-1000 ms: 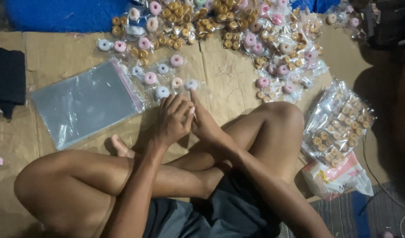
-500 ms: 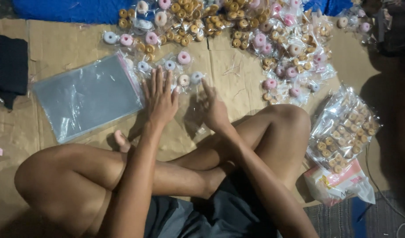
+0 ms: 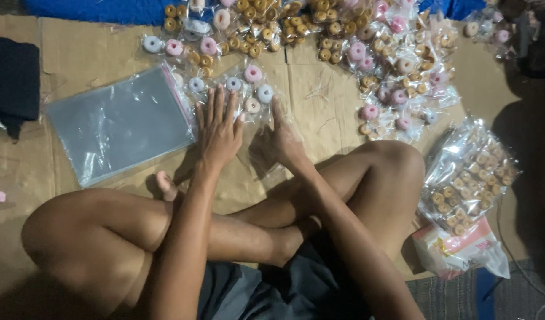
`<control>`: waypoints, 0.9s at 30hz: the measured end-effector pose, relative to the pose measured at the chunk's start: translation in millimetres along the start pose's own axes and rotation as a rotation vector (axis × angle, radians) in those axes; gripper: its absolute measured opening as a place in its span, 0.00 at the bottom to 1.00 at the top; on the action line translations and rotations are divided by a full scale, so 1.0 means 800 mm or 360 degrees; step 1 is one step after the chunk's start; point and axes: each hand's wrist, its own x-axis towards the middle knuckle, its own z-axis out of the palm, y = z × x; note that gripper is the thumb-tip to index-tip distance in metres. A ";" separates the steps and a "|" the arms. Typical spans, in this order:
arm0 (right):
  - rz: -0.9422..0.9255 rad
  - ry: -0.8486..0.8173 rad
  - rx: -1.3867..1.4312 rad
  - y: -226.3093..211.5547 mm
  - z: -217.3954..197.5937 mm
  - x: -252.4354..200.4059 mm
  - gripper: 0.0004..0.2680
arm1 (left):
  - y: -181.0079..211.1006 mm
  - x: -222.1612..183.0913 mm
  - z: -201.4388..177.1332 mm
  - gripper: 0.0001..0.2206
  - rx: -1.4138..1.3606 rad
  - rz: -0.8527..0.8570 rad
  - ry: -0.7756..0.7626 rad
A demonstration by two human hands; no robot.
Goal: The person picks up small donut-shaped items from a pile, places them individually into plastic bags, and then stacks the bags on the floor.
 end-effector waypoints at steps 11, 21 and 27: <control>0.0128 0.0030 -0.0170 -0.028 -0.020 -0.060 0.25 | 0.002 -0.001 0.001 0.27 -0.0060 -0.0030 0.0053; 0.0176 -0.0075 -0.0037 -0.065 -0.041 -0.043 0.30 | 0.011 0.002 -0.010 0.25 0.0068 0.0434 0.0253; 0.0208 -0.0130 -0.0023 -0.057 -0.037 -0.041 0.31 | 0.020 0.006 -0.017 0.28 0.0032 0.0280 -0.0023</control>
